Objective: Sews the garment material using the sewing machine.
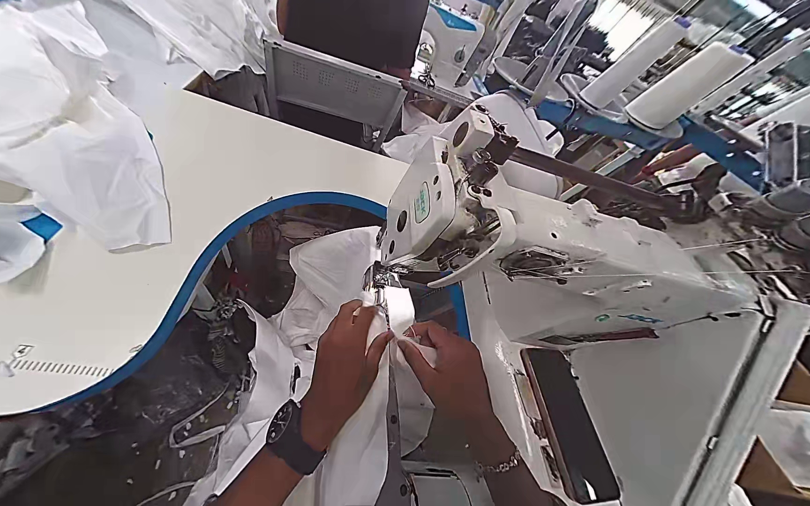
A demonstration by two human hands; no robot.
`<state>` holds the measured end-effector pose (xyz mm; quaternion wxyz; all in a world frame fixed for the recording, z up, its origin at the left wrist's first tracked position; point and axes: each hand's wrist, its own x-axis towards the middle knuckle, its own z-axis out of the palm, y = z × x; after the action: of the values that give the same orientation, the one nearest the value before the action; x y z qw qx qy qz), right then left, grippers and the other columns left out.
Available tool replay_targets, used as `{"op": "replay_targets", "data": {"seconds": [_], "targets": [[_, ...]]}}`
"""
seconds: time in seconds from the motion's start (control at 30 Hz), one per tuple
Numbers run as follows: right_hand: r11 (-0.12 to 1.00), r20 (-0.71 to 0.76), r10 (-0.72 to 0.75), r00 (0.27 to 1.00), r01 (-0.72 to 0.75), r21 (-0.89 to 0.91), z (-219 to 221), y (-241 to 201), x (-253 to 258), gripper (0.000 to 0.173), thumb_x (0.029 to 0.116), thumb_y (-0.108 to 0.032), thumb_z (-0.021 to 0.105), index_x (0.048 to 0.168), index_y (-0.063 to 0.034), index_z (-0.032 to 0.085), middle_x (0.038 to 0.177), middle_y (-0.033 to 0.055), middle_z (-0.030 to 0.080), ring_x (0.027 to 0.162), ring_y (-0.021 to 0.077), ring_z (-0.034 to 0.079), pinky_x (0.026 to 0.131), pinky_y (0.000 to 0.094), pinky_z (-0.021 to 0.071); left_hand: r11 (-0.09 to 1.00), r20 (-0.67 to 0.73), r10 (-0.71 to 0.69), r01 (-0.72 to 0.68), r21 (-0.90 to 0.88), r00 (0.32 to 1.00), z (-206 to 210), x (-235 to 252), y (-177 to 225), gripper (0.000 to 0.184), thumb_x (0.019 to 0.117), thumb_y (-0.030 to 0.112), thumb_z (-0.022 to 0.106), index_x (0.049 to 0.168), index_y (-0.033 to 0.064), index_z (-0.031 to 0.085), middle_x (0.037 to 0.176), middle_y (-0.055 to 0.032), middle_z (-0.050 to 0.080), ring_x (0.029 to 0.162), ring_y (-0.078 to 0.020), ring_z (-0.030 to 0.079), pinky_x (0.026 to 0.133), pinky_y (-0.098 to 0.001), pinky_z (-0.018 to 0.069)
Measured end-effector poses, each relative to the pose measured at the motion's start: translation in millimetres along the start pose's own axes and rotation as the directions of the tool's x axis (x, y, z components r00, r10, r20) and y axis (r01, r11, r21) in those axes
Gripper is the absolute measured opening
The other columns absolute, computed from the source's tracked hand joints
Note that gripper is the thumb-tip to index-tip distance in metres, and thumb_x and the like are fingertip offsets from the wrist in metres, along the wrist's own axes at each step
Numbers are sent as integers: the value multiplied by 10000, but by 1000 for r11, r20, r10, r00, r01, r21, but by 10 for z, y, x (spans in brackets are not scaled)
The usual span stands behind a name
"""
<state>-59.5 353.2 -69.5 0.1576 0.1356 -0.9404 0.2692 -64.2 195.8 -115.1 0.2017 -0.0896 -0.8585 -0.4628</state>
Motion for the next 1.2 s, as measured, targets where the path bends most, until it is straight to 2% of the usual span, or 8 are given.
{"op": "replay_targets", "data": {"seconds": [0.13, 0.2, 0.3, 0.57, 0.73, 0.9, 1.07, 1.2], "targets": [[989, -97, -101, 990, 111, 100, 64, 96, 7, 198, 908, -181, 629, 865, -37, 758, 799, 71, 708, 731, 105, 666, 665, 219, 530, 977, 149, 167, -183, 106, 975, -121, -103, -46, 358, 934, 53, 547, 1254, 15, 704, 1473, -265, 536, 1336, -462, 545, 1039, -583, 488], [978, -59, -165, 985, 171, 122, 51, 97, 15, 178, 922, -133, 629, 877, -17, 757, 1075, 136, 761, 870, 158, 739, 728, 259, 585, 972, 191, 169, -196, 127, 967, -123, -116, -69, 421, 925, 23, 515, 1320, 7, 659, 1499, -193, 543, 1367, -415, 537, 1048, -633, 458], [963, 38, -220, 975, 211, 168, 77, 128, -28, 177, 923, -122, 603, 820, -14, 698, 1317, 153, 693, 736, 114, 700, 616, 259, 538, 977, 185, 169, -190, 101, 968, -76, -59, -110, 371, 1013, 113, 441, 1292, -24, 643, 1462, -173, 585, 1359, -367, 560, 1106, -663, 380], [969, 212, -245, 946, 246, 20, 11, -8, -74, 153, 827, -132, 608, 701, -47, 595, 1398, 136, 649, 538, 134, 639, 432, 313, 461, 962, 202, 220, -246, 115, 954, -124, -38, -101, 319, 968, 50, 500, 1219, -34, 677, 1451, -197, 583, 1380, -381, 529, 1114, -511, 446], [928, 246, -92, 965, -6, 372, 194, -44, 143, 238, 916, -180, 634, 771, 8, 621, 1394, 259, 593, 699, 56, 584, 618, 208, 460, 981, 175, 180, -162, -108, 968, -87, -81, -159, 485, 991, 120, 491, 1412, -121, 475, 1440, -266, 551, 1354, -320, 555, 1104, -373, 478], [948, 36, -8, 999, -4, 317, 311, -158, 68, 170, 830, -139, 691, 727, -10, 653, 1320, 207, 676, 751, 58, 668, 628, 204, 499, 978, 127, 204, -197, -64, 971, -67, -43, -91, 247, 900, 26, 547, 1104, -43, 668, 1389, -280, 593, 1317, -436, 570, 1055, -460, 509], [839, 80, 59, 995, -93, 536, 304, -86, 107, 268, 786, -109, 737, 618, -15, 551, 1301, 204, 678, 901, -67, 638, 696, 101, 471, 976, 106, 218, -214, -51, 970, -21, -17, -89, 234, 906, 14, 551, 1106, -52, 653, 1376, -291, 595, 1307, -443, 575, 1041, -460, 518], [954, -22, 34, 999, -26, 300, 350, -175, 79, 162, 799, -151, 701, 696, -40, 641, 1310, 172, 689, 838, 15, 678, 667, 164, 502, 981, 81, 181, -174, -83, 980, 12, 11, -97, 267, 871, 8, 566, 1122, -47, 642, 1380, -267, 603, 1315, -421, 577, 1033, -441, 527]]}}
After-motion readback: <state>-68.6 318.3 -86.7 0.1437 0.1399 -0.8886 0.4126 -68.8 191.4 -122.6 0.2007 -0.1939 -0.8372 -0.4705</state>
